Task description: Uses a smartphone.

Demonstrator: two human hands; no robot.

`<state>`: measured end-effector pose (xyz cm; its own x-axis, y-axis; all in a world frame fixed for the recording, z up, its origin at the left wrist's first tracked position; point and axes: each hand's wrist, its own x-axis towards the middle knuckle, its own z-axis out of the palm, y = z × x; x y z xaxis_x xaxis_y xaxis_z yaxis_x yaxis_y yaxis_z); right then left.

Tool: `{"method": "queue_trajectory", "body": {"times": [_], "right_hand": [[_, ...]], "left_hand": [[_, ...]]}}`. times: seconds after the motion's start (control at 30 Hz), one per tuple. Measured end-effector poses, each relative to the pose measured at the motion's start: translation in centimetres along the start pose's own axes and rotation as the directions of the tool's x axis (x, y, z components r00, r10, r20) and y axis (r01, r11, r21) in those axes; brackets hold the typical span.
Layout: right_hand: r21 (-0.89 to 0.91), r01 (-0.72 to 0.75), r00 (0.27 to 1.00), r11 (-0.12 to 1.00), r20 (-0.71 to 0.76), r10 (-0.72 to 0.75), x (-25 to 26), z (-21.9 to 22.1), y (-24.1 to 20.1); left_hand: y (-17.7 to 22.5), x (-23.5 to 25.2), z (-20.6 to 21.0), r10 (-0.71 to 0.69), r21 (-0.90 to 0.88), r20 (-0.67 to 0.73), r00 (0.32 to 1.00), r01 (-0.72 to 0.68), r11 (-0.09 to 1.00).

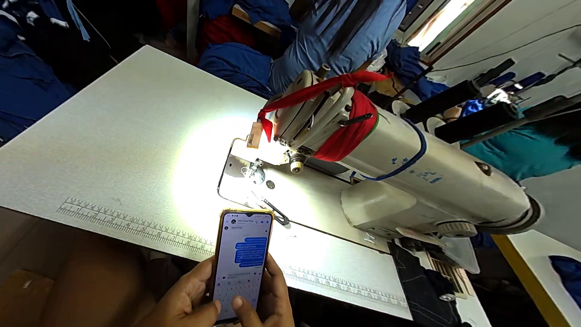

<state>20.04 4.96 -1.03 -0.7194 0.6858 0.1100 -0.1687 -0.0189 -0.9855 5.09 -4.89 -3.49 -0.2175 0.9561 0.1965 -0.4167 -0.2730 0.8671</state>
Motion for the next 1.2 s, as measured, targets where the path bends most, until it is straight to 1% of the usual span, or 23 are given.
{"method": "queue_trajectory", "body": {"times": [0.07,0.27,0.3,0.37,0.43,0.5,0.6,0.73,0.8,0.87,1.0,1.03,1.2], "right_hand": [[-0.028,-0.001,0.999,1.000,-0.052,-0.001,0.0,0.4,0.1],[-0.076,0.045,0.995,0.996,-0.086,-0.051,-0.1,0.8,0.7],[-0.075,0.053,0.995,0.996,-0.074,-0.059,-0.1,0.8,0.7],[-0.047,0.059,0.998,0.997,0.014,-0.058,0.0,0.3,0.7],[-0.013,0.036,0.992,0.999,0.122,-0.034,0.1,-0.3,0.6],[0.002,0.003,0.987,1.000,0.161,-0.003,0.2,-0.5,0.5],[-0.004,-0.018,0.985,1.000,0.174,0.018,0.2,-0.8,0.4],[0.109,-0.103,0.983,0.989,0.164,0.085,0.3,-1.2,0.0],[0.105,-0.091,0.988,0.990,0.133,0.077,0.3,-1.1,0.0],[0.097,-0.086,0.988,0.992,0.136,0.072,0.3,-1.2,0.1],[0.101,-0.086,0.984,0.991,0.167,0.068,0.3,-1.2,0.1],[0.098,-0.082,0.983,0.992,0.171,0.064,0.3,-1.2,0.1],[0.086,-0.078,0.980,0.993,0.187,0.060,0.4,-1.2,0.0]], "left_hand": [[0.0,0.0,0.0,-0.004,-0.016,0.020,1.000,0.004,1.000],[0.1,-0.1,0.0,0.004,-0.024,0.041,0.999,-0.003,1.000],[0.1,-0.1,0.0,0.005,-0.017,0.035,0.999,-0.005,1.000],[0.2,-0.1,-0.1,0.008,-0.010,0.014,1.000,-0.008,1.000],[0.3,-0.2,-0.3,0.006,-0.012,-0.005,1.000,-0.006,1.000],[0.2,-0.2,-0.3,-0.005,-0.028,-0.029,1.000,0.005,1.000],[0.2,-0.2,-0.3,-0.039,-0.047,-0.052,0.998,0.036,0.998],[0.0,-0.2,-0.2,-0.038,-0.072,-0.052,0.998,0.034,0.997],[0.0,0.0,0.0,-0.033,-0.079,-0.055,0.998,0.029,0.996],[-0.1,0.0,0.0,-0.030,-0.076,-0.064,0.998,0.025,0.997],[-0.1,0.1,0.5,-0.062,0.022,-0.192,0.980,0.067,0.998],[-0.1,0.1,0.6,-0.071,0.026,-0.203,0.977,0.078,0.997],[-0.1,0.3,0.7,-0.035,0.059,-0.209,0.977,0.048,0.997]]}}
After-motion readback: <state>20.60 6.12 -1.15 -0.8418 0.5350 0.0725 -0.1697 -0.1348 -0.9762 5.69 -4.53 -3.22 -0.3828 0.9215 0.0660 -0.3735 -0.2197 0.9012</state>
